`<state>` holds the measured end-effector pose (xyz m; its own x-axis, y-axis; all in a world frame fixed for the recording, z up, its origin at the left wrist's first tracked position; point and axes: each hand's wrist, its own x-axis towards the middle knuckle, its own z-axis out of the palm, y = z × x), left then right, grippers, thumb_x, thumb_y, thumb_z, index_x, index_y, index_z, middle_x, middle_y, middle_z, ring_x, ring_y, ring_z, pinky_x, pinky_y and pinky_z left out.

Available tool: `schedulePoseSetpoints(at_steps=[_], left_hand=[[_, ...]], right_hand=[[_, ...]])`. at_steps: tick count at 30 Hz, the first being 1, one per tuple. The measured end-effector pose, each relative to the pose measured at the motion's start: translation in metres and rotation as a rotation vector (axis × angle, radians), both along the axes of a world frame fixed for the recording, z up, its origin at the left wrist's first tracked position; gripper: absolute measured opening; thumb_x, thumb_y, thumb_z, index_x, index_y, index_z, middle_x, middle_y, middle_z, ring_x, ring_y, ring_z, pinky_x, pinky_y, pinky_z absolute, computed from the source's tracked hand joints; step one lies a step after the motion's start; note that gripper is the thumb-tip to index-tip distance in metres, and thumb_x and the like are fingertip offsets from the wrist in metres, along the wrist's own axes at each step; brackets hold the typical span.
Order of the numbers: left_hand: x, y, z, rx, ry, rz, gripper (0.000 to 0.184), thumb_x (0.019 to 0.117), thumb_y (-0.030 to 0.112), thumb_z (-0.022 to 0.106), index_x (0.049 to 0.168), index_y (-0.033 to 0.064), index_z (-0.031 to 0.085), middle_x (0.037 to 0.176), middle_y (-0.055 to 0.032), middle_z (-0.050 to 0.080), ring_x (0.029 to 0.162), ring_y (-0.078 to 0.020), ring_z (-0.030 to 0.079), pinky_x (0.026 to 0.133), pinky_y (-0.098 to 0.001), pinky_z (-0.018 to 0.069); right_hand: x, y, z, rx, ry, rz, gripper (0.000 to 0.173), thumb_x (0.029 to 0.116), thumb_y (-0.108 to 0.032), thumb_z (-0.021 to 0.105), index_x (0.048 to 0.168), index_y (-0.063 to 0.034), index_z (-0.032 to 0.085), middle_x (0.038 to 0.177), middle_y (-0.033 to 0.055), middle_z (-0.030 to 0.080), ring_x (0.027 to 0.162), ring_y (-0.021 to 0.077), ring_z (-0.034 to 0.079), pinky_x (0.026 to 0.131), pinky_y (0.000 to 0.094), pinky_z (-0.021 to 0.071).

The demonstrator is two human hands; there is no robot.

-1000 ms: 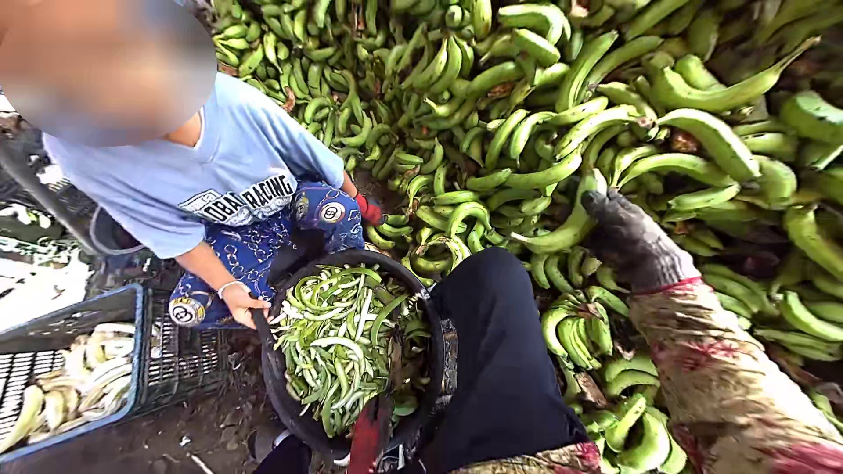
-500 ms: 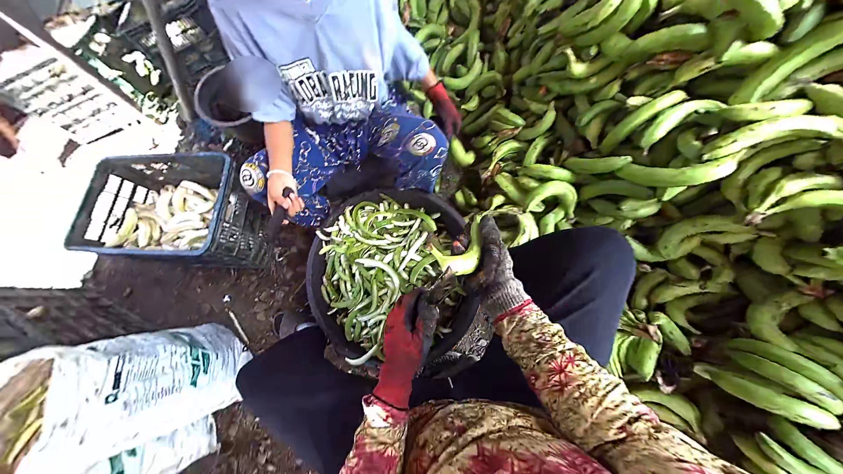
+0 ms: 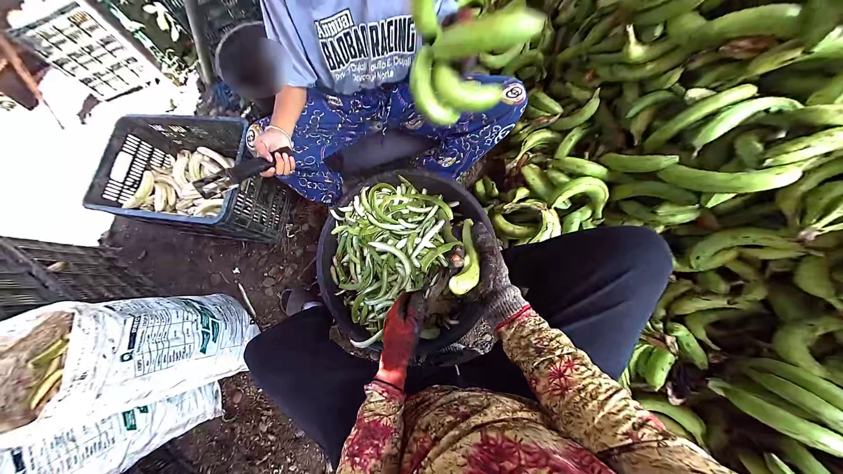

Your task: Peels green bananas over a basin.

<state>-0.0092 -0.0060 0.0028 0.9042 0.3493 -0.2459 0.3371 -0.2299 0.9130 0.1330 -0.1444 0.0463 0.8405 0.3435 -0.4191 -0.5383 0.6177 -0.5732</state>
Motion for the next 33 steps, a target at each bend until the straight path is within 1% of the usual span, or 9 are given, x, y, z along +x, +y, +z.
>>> schedulePoseSetpoints(at_steps=[2, 5, 13, 19, 23, 25, 27, 29, 33], left_hand=[[-0.002, 0.006, 0.005, -0.082, -0.002, -0.016, 0.047, 0.1050, 0.043, 0.044, 0.125, 0.0065, 0.066, 0.099, -0.0029, 0.070, 0.084, -0.0089, 0.065, 0.078, -0.0324, 0.0571], [0.004, 0.014, 0.032, -0.127, -0.106, -0.193, 0.047, 0.1074, 0.038, 0.043, 0.137, 0.0060, 0.060, 0.119, -0.0054, 0.069, 0.101, -0.0087, 0.066, 0.089, -0.0311, 0.0566], [0.013, 0.019, 0.066, 0.247, -0.051, -0.427, 0.047, 0.1061, 0.047, 0.042, 0.135, 0.0174, 0.065, 0.123, -0.0041, 0.071, 0.114, -0.0161, 0.067, 0.102, -0.0454, 0.0522], [0.022, 0.013, 0.048, 0.432, -0.025, -0.286, 0.047, 0.1026, 0.045, 0.047, 0.138, 0.0180, 0.064, 0.118, -0.0123, 0.071, 0.109, -0.0280, 0.068, 0.095, -0.0525, 0.0530], [0.048, 0.019, 0.038, 0.674, 0.043, -0.067, 0.047, 0.0962, 0.036, 0.061, 0.139, 0.0154, 0.063, 0.125, -0.0254, 0.065, 0.113, -0.0482, 0.062, 0.094, -0.0680, 0.0455], [0.066, 0.032, 0.035, 0.707, 0.118, 0.046, 0.050, 0.0974, 0.038, 0.062, 0.143, 0.0177, 0.059, 0.129, -0.0269, 0.062, 0.114, -0.0495, 0.061, 0.093, -0.0687, 0.0452], [0.076, 0.046, 0.039, 0.675, 0.113, 0.091, 0.050, 0.1001, 0.040, 0.061, 0.144, 0.0168, 0.057, 0.126, -0.0256, 0.064, 0.110, -0.0467, 0.064, 0.090, -0.0669, 0.0489], [0.071, 0.049, 0.051, 0.553, 0.070, 0.015, 0.044, 0.1038, 0.037, 0.055, 0.143, 0.0155, 0.058, 0.123, -0.0202, 0.067, 0.109, -0.0394, 0.066, 0.091, -0.0626, 0.0511], [0.030, 0.032, 0.067, 0.219, -0.058, -0.217, 0.042, 0.1069, 0.038, 0.045, 0.133, 0.0133, 0.066, 0.116, -0.0059, 0.072, 0.105, -0.0150, 0.068, 0.096, -0.0421, 0.0550]], right_hand=[[0.005, -0.005, -0.001, -0.028, -0.002, 0.084, 0.042, 0.1040, -0.053, 0.046, 0.121, -0.0157, 0.056, 0.081, 0.0046, 0.064, 0.063, 0.0145, 0.063, 0.058, 0.0319, 0.0580], [0.006, -0.012, 0.004, -0.178, 0.001, 0.189, 0.040, 0.1055, -0.045, 0.048, 0.128, -0.0139, 0.059, 0.092, 0.0052, 0.068, 0.074, 0.0146, 0.067, 0.064, 0.0319, 0.0601], [0.006, -0.009, 0.017, -0.426, -0.086, 0.325, 0.047, 0.1053, -0.051, 0.045, 0.134, -0.0156, 0.058, 0.103, 0.0054, 0.071, 0.080, 0.0158, 0.069, 0.068, 0.0336, 0.0598], [-0.005, 0.001, 0.010, -0.468, -0.025, 0.311, 0.061, 0.1060, -0.060, 0.032, 0.135, -0.0128, 0.056, 0.101, 0.0087, 0.071, 0.085, 0.0185, 0.069, 0.074, 0.0379, 0.0602], [-0.026, 0.011, 0.002, -0.406, -0.020, 0.283, 0.054, 0.1105, -0.047, 0.028, 0.139, -0.0054, 0.048, 0.099, 0.0113, 0.066, 0.081, 0.0185, 0.067, 0.071, 0.0359, 0.0597], [-0.034, 0.016, -0.002, -0.461, -0.001, 0.365, 0.058, 0.1106, -0.050, 0.026, 0.136, -0.0050, 0.053, 0.099, 0.0133, 0.068, 0.081, 0.0207, 0.068, 0.071, 0.0377, 0.0598], [-0.038, 0.014, -0.002, -0.474, -0.043, 0.424, 0.055, 0.1095, -0.049, 0.035, 0.142, -0.0076, 0.052, 0.112, 0.0134, 0.068, 0.093, 0.0210, 0.069, 0.079, 0.0385, 0.0610], [-0.028, 0.014, -0.002, -0.474, 0.000, 0.347, 0.052, 0.1063, -0.046, 0.049, 0.141, -0.0074, 0.052, 0.112, 0.0153, 0.069, 0.091, 0.0254, 0.071, 0.075, 0.0418, 0.0617], [0.004, 0.009, -0.004, -0.628, -0.196, 0.207, 0.052, 0.1070, -0.049, 0.042, 0.140, -0.0107, 0.055, 0.114, 0.0099, 0.069, 0.097, 0.0193, 0.068, 0.084, 0.0411, 0.0584]])
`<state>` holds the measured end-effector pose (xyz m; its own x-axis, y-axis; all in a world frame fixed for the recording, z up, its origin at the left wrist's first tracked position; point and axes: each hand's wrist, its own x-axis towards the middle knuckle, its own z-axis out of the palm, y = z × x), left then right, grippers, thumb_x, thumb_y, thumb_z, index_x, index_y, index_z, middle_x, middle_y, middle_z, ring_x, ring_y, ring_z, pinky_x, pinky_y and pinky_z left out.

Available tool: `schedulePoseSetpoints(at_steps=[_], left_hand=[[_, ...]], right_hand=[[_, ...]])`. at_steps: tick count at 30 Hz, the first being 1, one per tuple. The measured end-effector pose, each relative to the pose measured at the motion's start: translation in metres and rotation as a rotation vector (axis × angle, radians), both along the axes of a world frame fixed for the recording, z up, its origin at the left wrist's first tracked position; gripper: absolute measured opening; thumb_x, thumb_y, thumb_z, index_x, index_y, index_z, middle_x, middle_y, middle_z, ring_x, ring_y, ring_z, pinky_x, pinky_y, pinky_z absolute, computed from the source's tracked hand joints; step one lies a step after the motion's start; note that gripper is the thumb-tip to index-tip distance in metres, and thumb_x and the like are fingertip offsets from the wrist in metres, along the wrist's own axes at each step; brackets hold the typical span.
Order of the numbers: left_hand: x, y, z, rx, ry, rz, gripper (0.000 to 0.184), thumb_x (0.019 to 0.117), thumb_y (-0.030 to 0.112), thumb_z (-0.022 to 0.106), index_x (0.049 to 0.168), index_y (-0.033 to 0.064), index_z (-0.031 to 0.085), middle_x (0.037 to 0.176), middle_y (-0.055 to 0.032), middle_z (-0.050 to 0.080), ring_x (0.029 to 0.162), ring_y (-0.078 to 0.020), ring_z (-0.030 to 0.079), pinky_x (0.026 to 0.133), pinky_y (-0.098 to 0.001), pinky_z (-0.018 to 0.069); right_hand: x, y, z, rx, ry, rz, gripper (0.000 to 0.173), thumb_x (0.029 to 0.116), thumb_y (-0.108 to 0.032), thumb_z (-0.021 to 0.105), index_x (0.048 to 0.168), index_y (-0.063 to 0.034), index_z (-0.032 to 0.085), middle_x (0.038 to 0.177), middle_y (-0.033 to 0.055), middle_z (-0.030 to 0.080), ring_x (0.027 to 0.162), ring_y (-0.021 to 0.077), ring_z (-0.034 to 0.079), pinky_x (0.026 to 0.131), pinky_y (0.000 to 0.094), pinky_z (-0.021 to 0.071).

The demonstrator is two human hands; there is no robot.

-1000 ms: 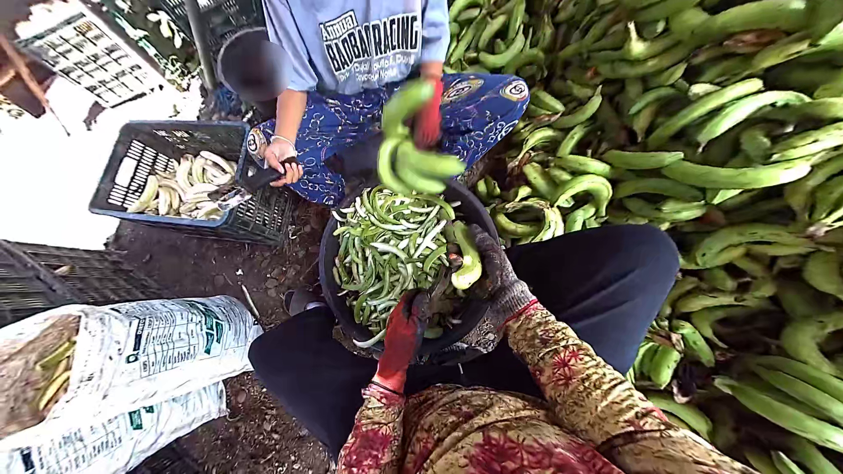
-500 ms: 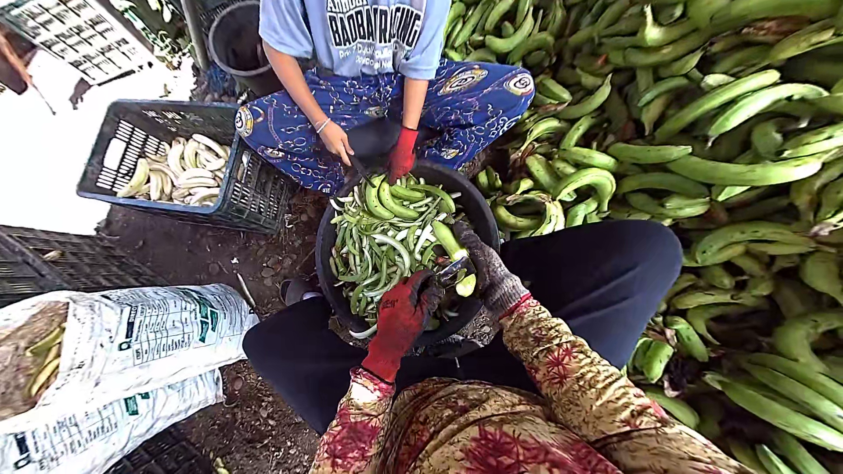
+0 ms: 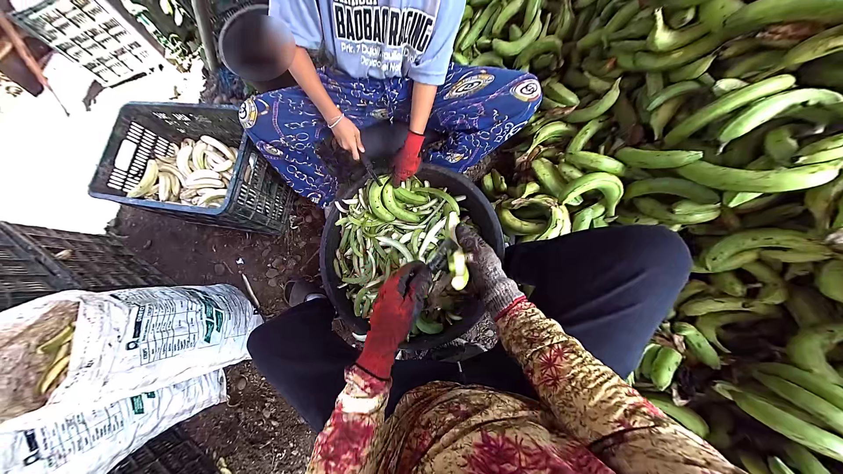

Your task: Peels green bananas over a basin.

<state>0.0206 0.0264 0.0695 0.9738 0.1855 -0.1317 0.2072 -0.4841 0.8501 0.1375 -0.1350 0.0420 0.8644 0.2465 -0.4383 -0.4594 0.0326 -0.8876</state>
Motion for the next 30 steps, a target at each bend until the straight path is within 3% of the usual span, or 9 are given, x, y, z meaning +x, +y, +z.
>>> schedulePoseSetpoints(at_steps=[5, 7, 10, 12, 15, 19, 22, 26, 30], left_hand=[[-0.019, -0.011, -0.002, 0.024, 0.014, -0.010, 0.044, 0.1063, 0.042, 0.045, 0.134, 0.0153, 0.066, 0.121, -0.0040, 0.072, 0.113, -0.0139, 0.067, 0.102, -0.0415, 0.0525], [-0.011, -0.009, -0.002, 0.152, 0.050, 0.047, 0.042, 0.1045, 0.040, 0.048, 0.135, 0.0167, 0.065, 0.121, -0.0081, 0.071, 0.112, -0.0216, 0.068, 0.099, -0.0475, 0.0528], [0.014, 0.000, -0.007, 0.420, 0.049, 0.149, 0.043, 0.0993, 0.035, 0.057, 0.136, 0.0143, 0.065, 0.120, -0.0215, 0.069, 0.107, -0.0412, 0.067, 0.090, -0.0622, 0.0511], [0.034, 0.010, -0.010, 0.478, 0.074, 0.202, 0.043, 0.1001, 0.035, 0.060, 0.139, 0.0153, 0.062, 0.122, -0.0237, 0.067, 0.107, -0.0447, 0.065, 0.089, -0.0648, 0.0497], [0.050, 0.018, -0.006, 0.447, 0.082, 0.248, 0.044, 0.1026, 0.036, 0.058, 0.141, 0.0148, 0.059, 0.123, -0.0239, 0.065, 0.108, -0.0445, 0.065, 0.088, -0.0653, 0.0501], [0.033, 0.000, -0.001, 0.334, 0.043, 0.161, 0.044, 0.1021, 0.035, 0.056, 0.141, 0.0148, 0.060, 0.122, -0.0179, 0.069, 0.109, -0.0358, 0.068, 0.092, -0.0593, 0.0531], [0.008, -0.025, -0.001, 0.283, 0.030, 0.137, 0.045, 0.1014, 0.037, 0.054, 0.140, 0.0154, 0.062, 0.123, -0.0159, 0.069, 0.110, -0.0333, 0.068, 0.093, -0.0563, 0.0532], [-0.005, -0.035, -0.004, 0.283, -0.029, 0.224, 0.044, 0.1023, 0.034, 0.051, 0.138, 0.0107, 0.063, 0.121, -0.0170, 0.070, 0.109, -0.0330, 0.069, 0.093, -0.0542, 0.0541], [0.010, -0.024, -0.005, 0.267, 0.113, 0.219, 0.043, 0.1054, 0.030, 0.046, 0.143, 0.0135, 0.059, 0.126, -0.0176, 0.068, 0.114, -0.0335, 0.067, 0.098, -0.0544, 0.0519]], right_hand=[[0.004, 0.006, 0.009, -0.022, -0.123, -0.029, 0.058, 0.1043, -0.059, 0.041, 0.146, -0.0199, 0.051, 0.119, 0.0064, 0.070, 0.099, 0.0188, 0.069, 0.083, 0.0422, 0.0593], [-0.003, 0.011, 0.011, 0.069, -0.056, 0.002, 0.054, 0.1070, -0.054, 0.038, 0.141, -0.0157, 0.053, 0.113, 0.0056, 0.070, 0.096, 0.0161, 0.069, 0.082, 0.0377, 0.0594], [-0.018, 0.012, 0.006, 0.244, 0.160, 0.106, 0.040, 0.1107, -0.038, 0.036, 0.130, -0.0082, 0.055, 0.093, 0.0069, 0.065, 0.076, 0.0145, 0.065, 0.067, 0.0322, 0.0577], [-0.023, 0.009, 0.010, 0.146, 0.195, 0.216, 0.039, 0.1109, -0.032, 0.038, 0.132, -0.0041, 0.056, 0.098, 0.0105, 0.068, 0.080, 0.0171, 0.067, 0.069, 0.0337, 0.0589], [-0.023, 0.007, 0.010, -0.017, 0.114, 0.260, 0.043, 0.1099, -0.039, 0.041, 0.129, -0.0052, 0.060, 0.102, 0.0103, 0.069, 0.086, 0.0165, 0.069, 0.077, 0.0349, 0.0598], [-0.003, 0.012, 0.005, 0.081, 0.089, -0.005, 0.055, 0.1091, -0.051, 0.033, 0.135, -0.0081, 0.056, 0.106, 0.0110, 0.067, 0.090, 0.0183, 0.066, 0.078, 0.0387, 0.0582], [0.009, 0.021, 0.018, 0.213, 0.084, -0.184, 0.062, 0.1044, -0.062, 0.038, 0.148, -0.0182, 0.044, 0.124, 0.0078, 0.066, 0.103, 0.0205, 0.068, 0.085, 0.0420, 0.0587], [0.006, 0.033, 0.033, 0.047, -0.015, -0.329, 0.070, 0.1012, -0.067, 0.041, 0.158, -0.0269, 0.030, 0.142, 0.0081, 0.058, 0.120, 0.0257, 0.062, 0.097, 0.0534, 0.0534], [0.008, 0.039, 0.020, -0.086, -0.079, -0.248, 0.060, 0.1069, -0.058, 0.034, 0.150, -0.0165, 0.044, 0.126, 0.0109, 0.065, 0.108, 0.0225, 0.066, 0.092, 0.0483, 0.0556]])
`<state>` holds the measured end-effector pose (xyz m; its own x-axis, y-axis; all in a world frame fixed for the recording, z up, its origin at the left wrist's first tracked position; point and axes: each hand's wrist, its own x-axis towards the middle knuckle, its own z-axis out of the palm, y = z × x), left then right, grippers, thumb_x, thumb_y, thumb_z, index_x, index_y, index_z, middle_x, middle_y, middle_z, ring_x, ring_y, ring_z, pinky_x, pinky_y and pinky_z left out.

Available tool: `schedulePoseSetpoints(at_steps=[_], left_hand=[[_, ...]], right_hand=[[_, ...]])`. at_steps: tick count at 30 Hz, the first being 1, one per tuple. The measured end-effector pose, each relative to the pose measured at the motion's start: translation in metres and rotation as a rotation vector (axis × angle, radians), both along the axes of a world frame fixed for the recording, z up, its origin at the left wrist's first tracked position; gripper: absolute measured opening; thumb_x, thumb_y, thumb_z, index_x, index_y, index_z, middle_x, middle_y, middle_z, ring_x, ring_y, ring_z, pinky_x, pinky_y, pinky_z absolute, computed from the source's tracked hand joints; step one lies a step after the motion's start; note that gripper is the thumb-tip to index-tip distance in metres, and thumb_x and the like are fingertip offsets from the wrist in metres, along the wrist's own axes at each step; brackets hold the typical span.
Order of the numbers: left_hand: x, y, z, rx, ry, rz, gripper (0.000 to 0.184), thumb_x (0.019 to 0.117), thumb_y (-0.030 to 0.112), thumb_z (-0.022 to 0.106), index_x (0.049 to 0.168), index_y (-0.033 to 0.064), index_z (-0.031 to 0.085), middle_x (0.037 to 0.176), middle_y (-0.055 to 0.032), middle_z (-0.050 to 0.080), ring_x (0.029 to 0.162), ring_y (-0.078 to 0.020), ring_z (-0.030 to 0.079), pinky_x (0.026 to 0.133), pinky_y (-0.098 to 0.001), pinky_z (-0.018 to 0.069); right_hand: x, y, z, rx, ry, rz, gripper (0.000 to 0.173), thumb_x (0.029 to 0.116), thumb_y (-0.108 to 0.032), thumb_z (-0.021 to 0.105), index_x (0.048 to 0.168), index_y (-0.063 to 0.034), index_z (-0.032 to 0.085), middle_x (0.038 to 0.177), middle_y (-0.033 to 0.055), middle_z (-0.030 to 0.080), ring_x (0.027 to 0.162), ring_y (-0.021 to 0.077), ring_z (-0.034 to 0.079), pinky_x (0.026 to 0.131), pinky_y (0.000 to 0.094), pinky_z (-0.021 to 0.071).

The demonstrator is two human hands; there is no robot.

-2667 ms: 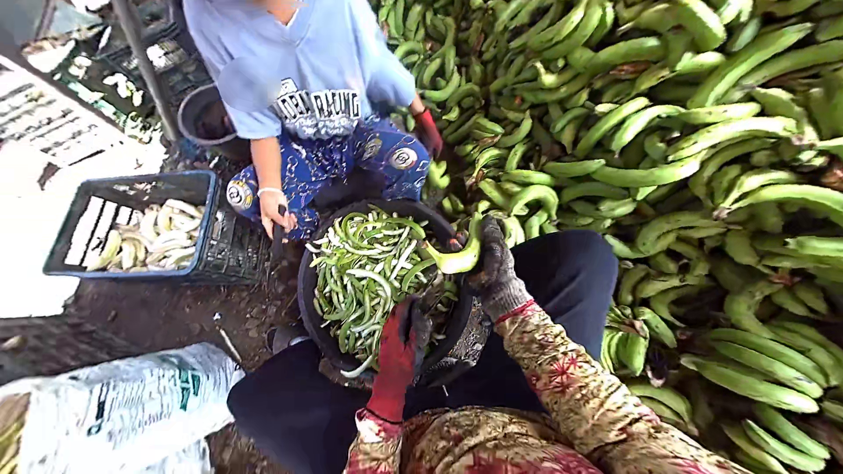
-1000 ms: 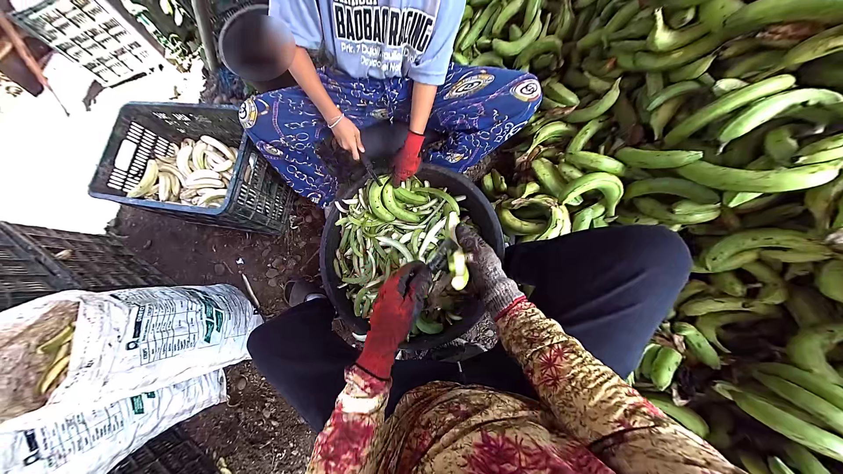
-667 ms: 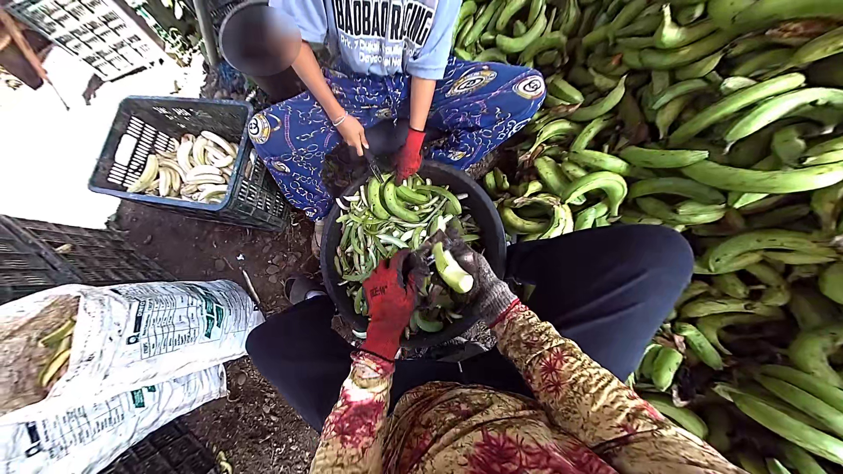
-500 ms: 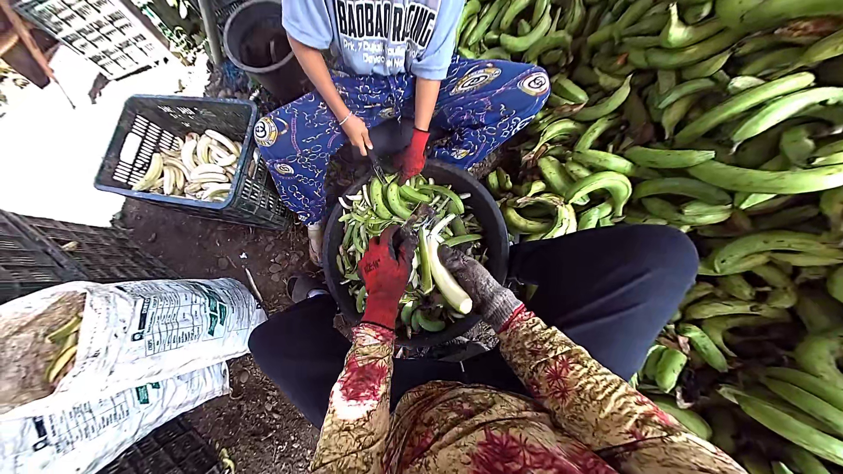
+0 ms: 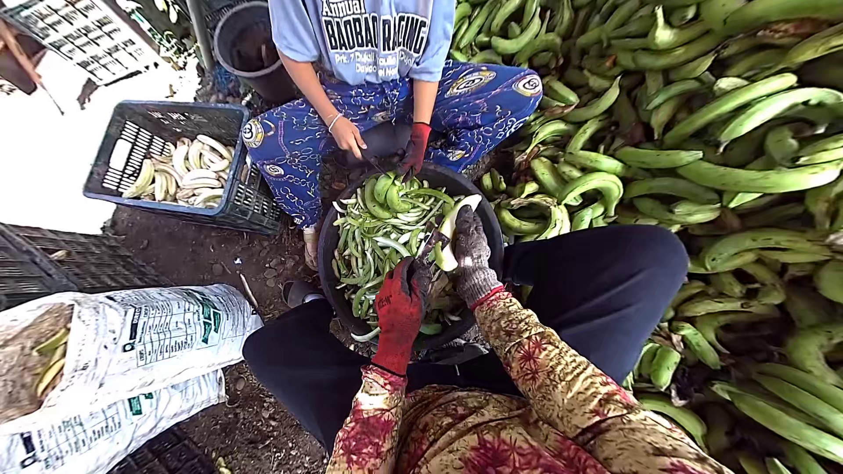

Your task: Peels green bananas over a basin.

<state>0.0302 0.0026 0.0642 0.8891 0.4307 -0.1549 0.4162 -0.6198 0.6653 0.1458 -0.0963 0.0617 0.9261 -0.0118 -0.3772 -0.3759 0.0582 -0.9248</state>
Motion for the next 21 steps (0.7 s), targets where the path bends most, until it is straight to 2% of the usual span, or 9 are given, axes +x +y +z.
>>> schedulePoseSetpoints(at_steps=[2, 5, 7, 11, 13, 15, 18, 20, 21], left_hand=[[0.016, 0.015, -0.002, -0.002, 0.056, -0.034, 0.042, 0.1072, 0.030, 0.046, 0.144, 0.0143, 0.057, 0.129, -0.0181, 0.066, 0.118, -0.0346, 0.065, 0.102, -0.0559, 0.0494], [0.042, 0.039, -0.014, 0.082, 0.035, -0.088, 0.042, 0.1084, 0.035, 0.044, 0.142, 0.0163, 0.060, 0.126, -0.0175, 0.068, 0.115, -0.0364, 0.066, 0.099, -0.0596, 0.0494], [0.053, 0.048, -0.015, 0.110, 0.014, -0.097, 0.042, 0.1087, 0.037, 0.043, 0.140, 0.0161, 0.061, 0.122, -0.0194, 0.069, 0.111, -0.0396, 0.066, 0.093, -0.0643, 0.0499], [0.049, 0.033, -0.007, 0.091, -0.076, -0.091, 0.041, 0.1071, 0.032, 0.046, 0.143, 0.0159, 0.059, 0.124, -0.0195, 0.067, 0.110, -0.0381, 0.066, 0.093, -0.0612, 0.0513], [0.034, 0.015, -0.008, 0.117, -0.149, -0.107, 0.042, 0.1041, 0.033, 0.048, 0.141, 0.0176, 0.061, 0.121, -0.0165, 0.069, 0.107, -0.0357, 0.068, 0.090, -0.0590, 0.0531], [0.017, -0.002, -0.012, 0.173, -0.211, -0.112, 0.045, 0.0994, 0.037, 0.052, 0.137, 0.0170, 0.065, 0.121, -0.0171, 0.069, 0.107, -0.0384, 0.067, 0.087, -0.0611, 0.0523], [0.003, -0.016, -0.022, 0.258, -0.294, -0.038, 0.048, 0.0939, 0.040, 0.056, 0.132, 0.0144, 0.068, 0.120, -0.0196, 0.069, 0.107, -0.0424, 0.066, 0.085, -0.0623, 0.0511], [0.002, -0.017, -0.025, 0.274, -0.319, 0.027, 0.048, 0.0942, 0.038, 0.056, 0.132, 0.0120, 0.068, 0.121, -0.0208, 0.069, 0.107, -0.0434, 0.066, 0.085, -0.0624, 0.0508], [0.003, -0.015, -0.024, 0.263, -0.313, 0.044, 0.047, 0.0955, 0.037, 0.055, 0.133, 0.0112, 0.067, 0.121, -0.0213, 0.068, 0.107, -0.0434, 0.066, 0.085, -0.0622, 0.0507]], right_hand=[[-0.004, -0.007, -0.010, 0.013, 0.023, 0.183, 0.056, 0.1083, -0.053, 0.034, 0.137, -0.0106, 0.055, 0.112, 0.0121, 0.066, 0.097, 0.0205, 0.065, 0.084, 0.0443, 0.0562], [-0.009, -0.030, -0.012, 0.014, 0.039, 0.622, 0.048, 0.1088, -0.044, 0.041, 0.133, -0.0067, 0.060, 0.111, 0.0109, 0.069, 0.098, 0.0154, 0.067, 0.089, 0.0370, 0.0574], [-0.010, -0.033, -0.006, -0.028, 0.072, 0.725, 0.043, 0.1065, -0.041, 0.049, 0.130, -0.0073, 0.062, 0.107, 0.0089, 0.071, 0.094, 0.0135, 0.069, 0.086, 0.0344, 0.0587], [-0.001, -0.029, -0.021, 0.032, 0.161, 0.448, 0.048, 0.1088, -0.042, 0.042, 0.145, -0.0116, 0.051, 0.119, 0.0144, 0.068, 0.102, 0.0235, 0.069, 0.087, 0.0436, 0.0586], [0.010, -0.022, -0.028, 0.105, 0.161, 0.261, 0.048, 0.1102, -0.043, 0.037, 0.144, -0.0101, 0.051, 0.117, 0.0136, 0.066, 0.098, 0.0223, 0.065, 0.084, 0.0429, 0.0566], [0.019, -0.013, -0.021, 0.376, 0.258, 0.045, 0.047, 0.1087, -0.049, 0.037, 0.134, -0.0118, 0.052, 0.107, 0.0077, 0.065, 0.091, 0.0177, 0.065, 0.078, 0.0384, 0.0573], [0.020, -0.004, -0.012, 0.554, 0.318, -0.132, 0.056, 0.1050, -0.058, 0.039, 0.127, -0.0102, 0.056, 0.102, 0.0098, 0.067, 0.086, 0.0203, 0.068, 0.073, 0.0394, 0.0583], [0.016, 0.004, -0.010, 0.537, 0.317, -0.192, 0.055, 0.1043, -0.059, 0.040, 0.127, -0.0108, 0.055, 0.103, 0.0102, 0.066, 0.087, 0.0215, 0.067, 0.074, 0.0411, 0.0583], [0.011, 0.005, -0.008, 0.426, 0.289, -0.159, 0.056, 0.1049, -0.058, 0.039, 0.131, -0.0121, 0.055, 0.110, 0.0098, 0.066, 0.093, 0.0212, 0.067, 0.078, 0.0423, 0.0580]])
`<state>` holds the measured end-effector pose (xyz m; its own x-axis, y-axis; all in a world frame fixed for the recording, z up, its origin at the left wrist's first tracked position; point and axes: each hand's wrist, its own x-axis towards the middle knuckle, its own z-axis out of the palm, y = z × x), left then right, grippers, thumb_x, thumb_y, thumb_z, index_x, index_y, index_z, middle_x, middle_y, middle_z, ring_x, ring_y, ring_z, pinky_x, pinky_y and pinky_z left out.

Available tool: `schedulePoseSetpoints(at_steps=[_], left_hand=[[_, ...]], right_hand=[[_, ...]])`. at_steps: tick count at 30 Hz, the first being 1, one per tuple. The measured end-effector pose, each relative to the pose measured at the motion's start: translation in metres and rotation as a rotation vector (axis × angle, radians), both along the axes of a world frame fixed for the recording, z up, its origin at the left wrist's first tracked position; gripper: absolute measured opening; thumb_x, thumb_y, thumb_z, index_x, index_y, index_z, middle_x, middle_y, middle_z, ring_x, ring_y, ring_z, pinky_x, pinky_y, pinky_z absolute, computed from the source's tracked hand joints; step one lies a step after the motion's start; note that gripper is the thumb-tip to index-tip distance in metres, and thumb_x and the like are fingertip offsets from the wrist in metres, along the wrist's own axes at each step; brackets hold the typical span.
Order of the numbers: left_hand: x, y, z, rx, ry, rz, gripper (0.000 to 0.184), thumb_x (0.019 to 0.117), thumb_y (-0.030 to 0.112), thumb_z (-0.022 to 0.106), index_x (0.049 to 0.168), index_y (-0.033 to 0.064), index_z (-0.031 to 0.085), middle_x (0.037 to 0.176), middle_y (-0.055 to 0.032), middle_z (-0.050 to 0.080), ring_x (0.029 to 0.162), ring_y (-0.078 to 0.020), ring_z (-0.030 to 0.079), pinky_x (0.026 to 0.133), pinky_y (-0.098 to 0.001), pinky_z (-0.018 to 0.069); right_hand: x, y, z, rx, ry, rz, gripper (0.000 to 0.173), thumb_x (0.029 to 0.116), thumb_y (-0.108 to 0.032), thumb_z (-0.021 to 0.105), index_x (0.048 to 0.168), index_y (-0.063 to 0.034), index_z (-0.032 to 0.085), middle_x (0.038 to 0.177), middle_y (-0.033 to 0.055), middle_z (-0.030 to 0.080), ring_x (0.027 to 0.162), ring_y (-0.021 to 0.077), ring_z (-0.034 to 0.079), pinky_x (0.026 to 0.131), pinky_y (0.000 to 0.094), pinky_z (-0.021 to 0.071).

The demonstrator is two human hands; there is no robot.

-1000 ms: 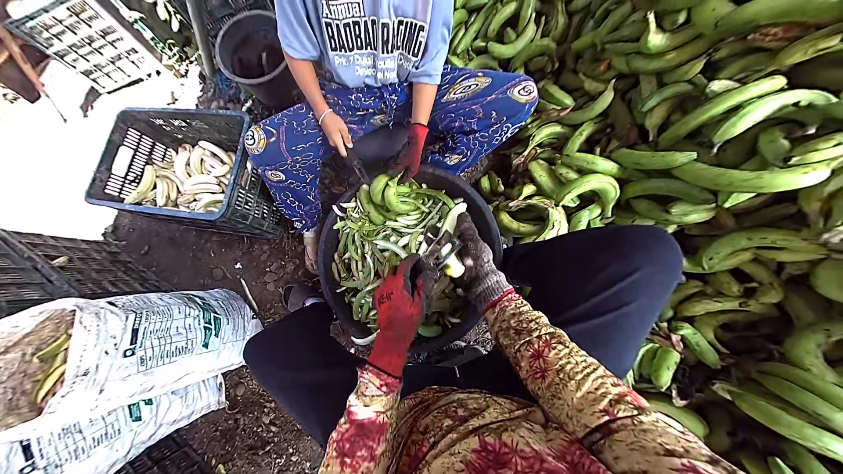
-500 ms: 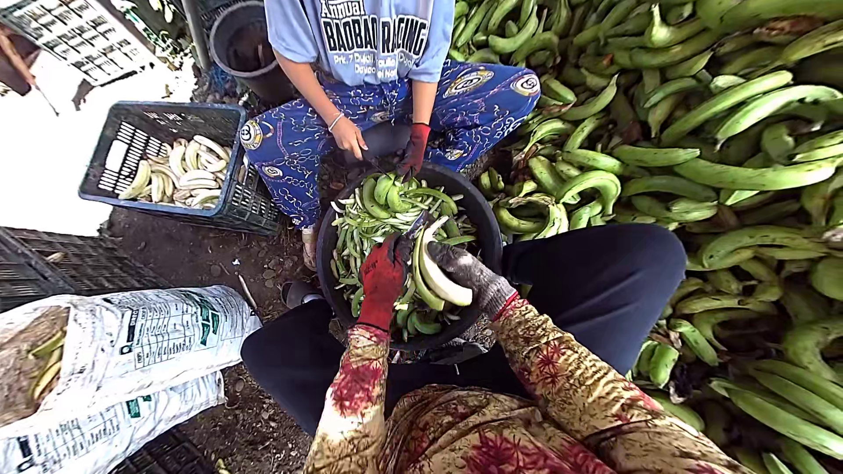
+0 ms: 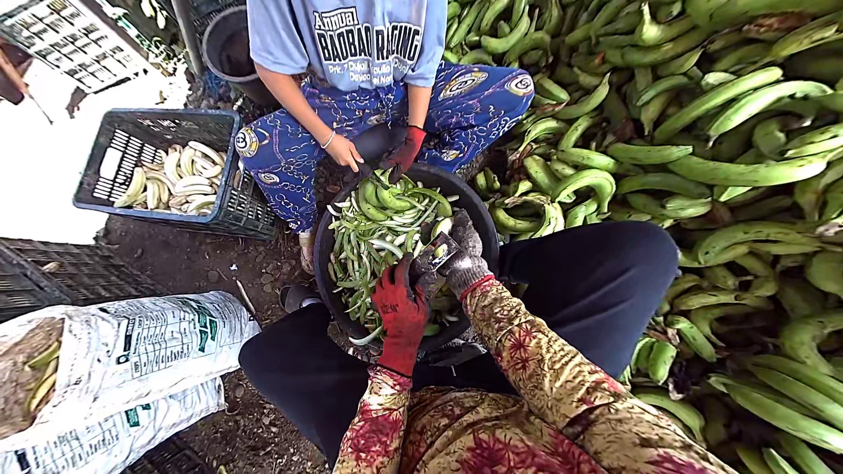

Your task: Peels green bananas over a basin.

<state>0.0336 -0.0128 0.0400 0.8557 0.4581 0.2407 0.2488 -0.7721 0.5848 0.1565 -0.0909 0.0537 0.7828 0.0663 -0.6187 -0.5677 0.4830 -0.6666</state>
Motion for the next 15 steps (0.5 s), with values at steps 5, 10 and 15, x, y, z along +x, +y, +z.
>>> schedulePoseSetpoints(at_steps=[5, 10, 15], left_hand=[[0.021, 0.031, 0.012, -0.163, 0.183, -0.071, 0.041, 0.1049, 0.026, 0.046, 0.141, 0.0141, 0.062, 0.125, -0.0207, 0.067, 0.112, -0.0397, 0.066, 0.093, -0.0604, 0.0510], [0.032, 0.051, 0.012, -0.152, 0.245, -0.140, 0.041, 0.1075, 0.031, 0.045, 0.142, 0.0153, 0.061, 0.127, -0.0180, 0.067, 0.113, -0.0365, 0.066, 0.096, -0.0583, 0.0512], [0.030, 0.037, 0.003, -0.062, 0.216, -0.083, 0.039, 0.1048, 0.028, 0.048, 0.138, 0.0149, 0.064, 0.119, -0.0220, 0.068, 0.105, -0.0409, 0.067, 0.088, -0.0606, 0.0522]], right_hand=[[-0.016, -0.009, -0.008, -0.482, -0.341, 0.455, 0.056, 0.1091, -0.052, 0.030, 0.143, -0.0125, 0.051, 0.123, 0.0160, 0.064, 0.107, 0.0272, 0.064, 0.090, 0.0534, 0.0527], [-0.012, -0.025, -0.011, -0.126, -0.442, 0.631, 0.047, 0.1111, -0.039, 0.034, 0.144, -0.0093, 0.052, 0.117, 0.0076, 0.068, 0.102, 0.0115, 0.066, 0.093, 0.0331, 0.0557], [-0.010, -0.036, -0.018, -0.269, -0.431, 0.706, 0.049, 0.1087, -0.040, 0.041, 0.150, -0.0152, 0.048, 0.125, 0.0106, 0.066, 0.106, 0.0173, 0.065, 0.093, 0.0401, 0.0552]])
